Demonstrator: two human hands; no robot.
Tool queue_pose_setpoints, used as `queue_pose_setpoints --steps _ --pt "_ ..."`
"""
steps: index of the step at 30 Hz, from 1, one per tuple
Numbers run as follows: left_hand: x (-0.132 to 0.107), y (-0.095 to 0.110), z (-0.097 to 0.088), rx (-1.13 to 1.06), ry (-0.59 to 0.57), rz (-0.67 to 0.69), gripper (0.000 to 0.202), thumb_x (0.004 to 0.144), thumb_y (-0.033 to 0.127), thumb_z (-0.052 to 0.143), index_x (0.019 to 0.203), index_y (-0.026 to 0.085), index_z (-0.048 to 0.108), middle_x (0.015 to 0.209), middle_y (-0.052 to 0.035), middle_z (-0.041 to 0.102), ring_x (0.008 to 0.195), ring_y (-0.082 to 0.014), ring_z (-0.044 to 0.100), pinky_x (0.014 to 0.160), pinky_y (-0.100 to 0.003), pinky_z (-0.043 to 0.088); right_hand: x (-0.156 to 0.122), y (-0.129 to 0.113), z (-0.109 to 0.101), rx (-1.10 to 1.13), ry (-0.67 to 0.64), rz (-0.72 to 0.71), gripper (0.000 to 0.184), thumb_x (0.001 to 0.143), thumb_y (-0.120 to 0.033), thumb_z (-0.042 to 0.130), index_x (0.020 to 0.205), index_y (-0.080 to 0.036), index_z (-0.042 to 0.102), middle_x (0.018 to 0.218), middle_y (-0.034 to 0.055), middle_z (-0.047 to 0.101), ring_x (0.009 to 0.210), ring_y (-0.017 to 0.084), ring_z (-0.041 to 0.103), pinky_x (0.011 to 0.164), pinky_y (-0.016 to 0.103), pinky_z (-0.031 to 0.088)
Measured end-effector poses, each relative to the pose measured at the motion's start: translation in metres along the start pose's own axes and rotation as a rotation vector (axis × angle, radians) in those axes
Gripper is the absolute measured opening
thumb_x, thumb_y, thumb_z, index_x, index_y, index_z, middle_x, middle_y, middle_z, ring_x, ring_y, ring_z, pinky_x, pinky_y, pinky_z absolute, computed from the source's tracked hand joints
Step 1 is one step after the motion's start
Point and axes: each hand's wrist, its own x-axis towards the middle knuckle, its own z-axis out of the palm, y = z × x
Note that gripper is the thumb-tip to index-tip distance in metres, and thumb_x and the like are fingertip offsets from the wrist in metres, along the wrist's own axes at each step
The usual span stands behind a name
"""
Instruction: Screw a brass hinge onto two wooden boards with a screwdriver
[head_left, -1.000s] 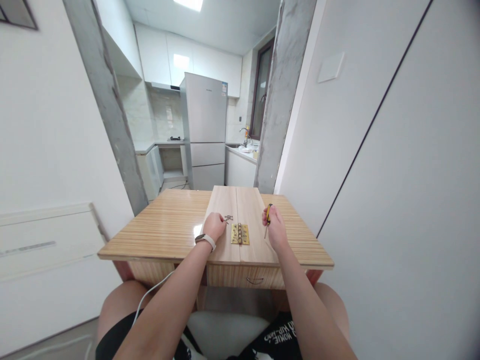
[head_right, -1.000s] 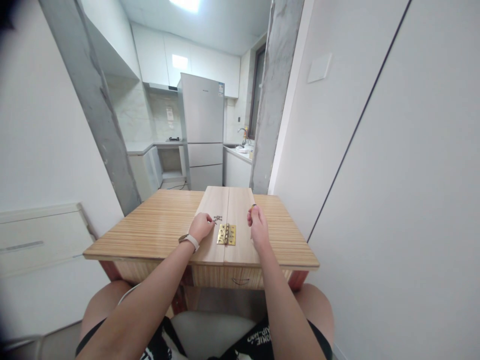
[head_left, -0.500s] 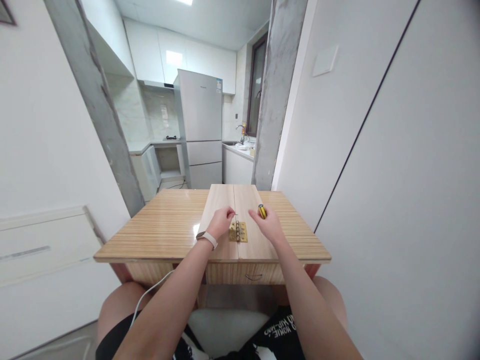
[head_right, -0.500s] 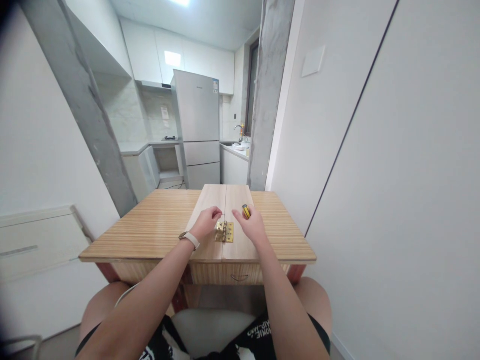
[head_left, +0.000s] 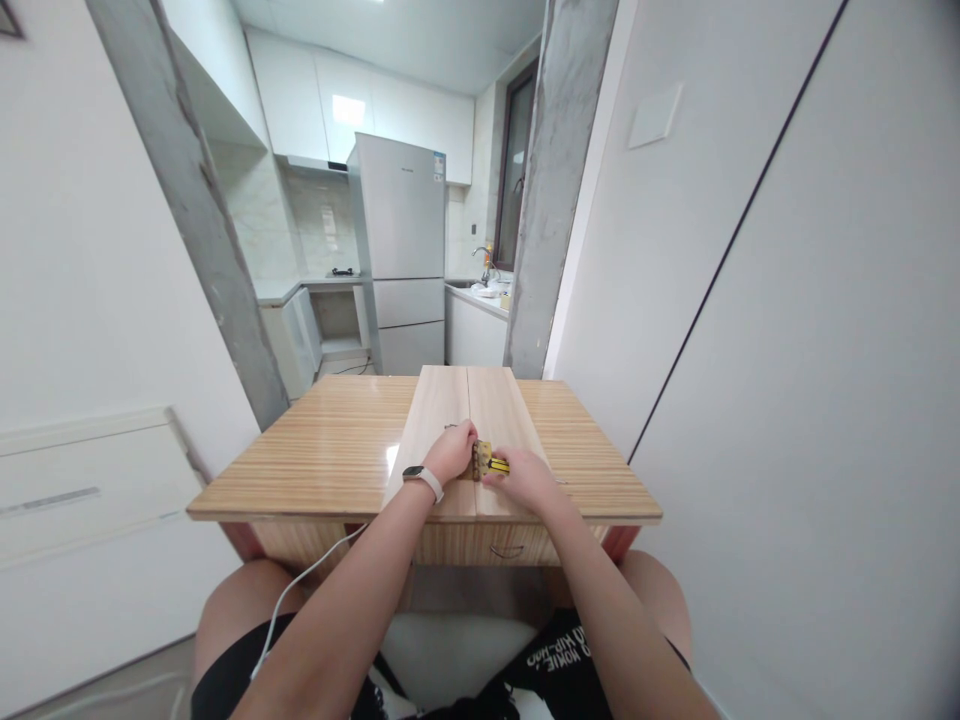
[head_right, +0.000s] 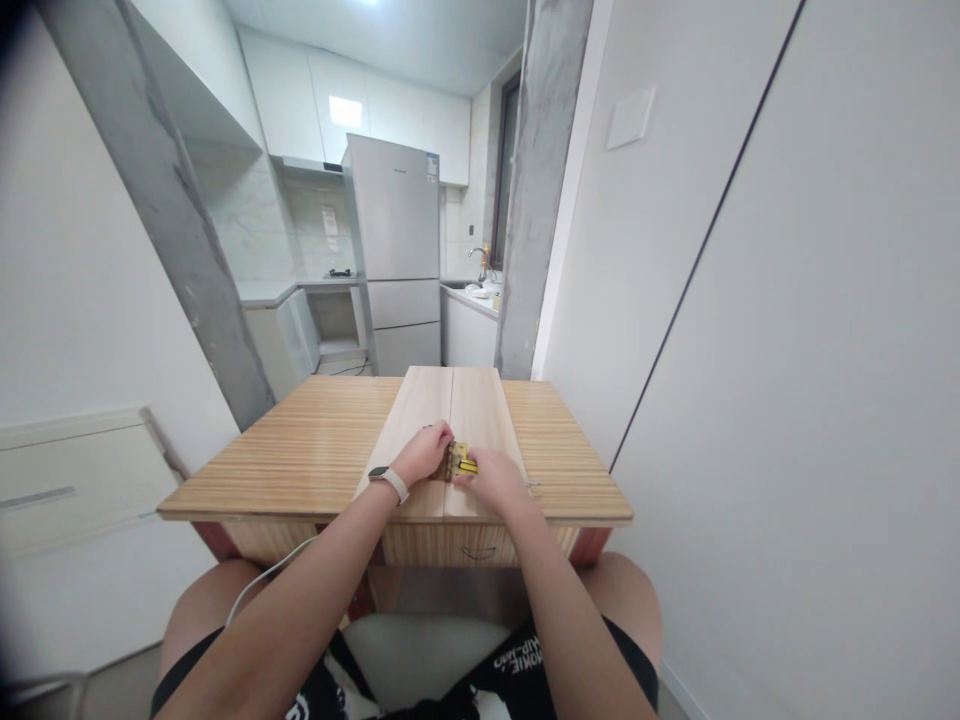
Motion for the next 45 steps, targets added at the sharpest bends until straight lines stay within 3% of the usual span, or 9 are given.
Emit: queue_pose_setpoints --steps 6,15,21,26,34,45 --pt "0.001 0.002 0.0 0.034 -0.004 -0.033 0.02 0.107 0.022 0.049 0.102 0.021 0.069 0.096 -0.0102 0.077 0.093 -0.0225 0.071 0.082 -0.031 0.048 0.001 0.002 0.0 -0.027 -0.005 -0.006 0.031 0.09 -0.046 0.08 0.116 -0.028 0.08 0.108 0.007 0.082 0.101 0.026 0.073 0.079 0.03 0.044" --pt "0.004 0.004 0.002 0.016 0.0 0.013 0.019 0.104 0.02 0.054 0.095 0.021 0.07 0.093 -0.0098 0.077 0.091 -0.0232 0.07 0.084 -0.033 0.05 -0.003 -0.005 -0.001 -0.139 -0.021 -0.022 0.025 0.091 -0.051 0.077 0.101 -0.028 0.079 0.098 0.0078 0.082 0.094 0.026 0.073 0.076 0.031 0.043" --pt "0.005 0.003 0.003 0.013 0.002 0.035 0.018 0.102 0.018 0.055 0.093 0.021 0.07 0.093 -0.0094 0.076 0.089 -0.0232 0.069 0.085 -0.034 0.051 -0.001 -0.005 -0.001 -0.155 -0.035 -0.011 0.026 0.092 -0.051 0.077 0.103 -0.027 0.08 0.1 0.0086 0.082 0.096 0.026 0.073 0.078 0.031 0.044" --pt "0.009 0.01 0.003 0.037 0.02 0.066 0.021 0.102 0.017 0.054 0.095 0.019 0.073 0.103 -0.0125 0.076 0.103 -0.0244 0.067 0.096 -0.036 0.051 -0.002 -0.003 0.001 -0.121 -0.033 -0.028 0.026 0.093 -0.05 0.076 0.107 -0.028 0.08 0.102 0.0081 0.082 0.098 0.027 0.074 0.079 0.031 0.045" --pt "0.023 0.012 0.004 0.061 -0.034 0.082 0.02 0.095 0.014 0.06 0.091 0.019 0.079 0.097 -0.0089 0.078 0.095 -0.0214 0.072 0.093 -0.032 0.055 -0.003 -0.001 0.0 -0.091 -0.074 -0.038 0.031 0.096 -0.051 0.073 0.113 -0.026 0.08 0.108 0.0091 0.082 0.104 0.027 0.074 0.083 0.03 0.046" --pt "0.027 0.011 0.006 0.161 -0.086 0.147 0.024 0.094 0.014 0.058 0.091 0.018 0.082 0.099 -0.0132 0.078 0.099 -0.0246 0.072 0.095 -0.035 0.055 -0.005 -0.001 0.0 -0.062 -0.078 -0.034 0.033 0.098 -0.052 0.07 0.115 -0.026 0.08 0.109 0.01 0.082 0.104 0.028 0.075 0.083 0.031 0.046"
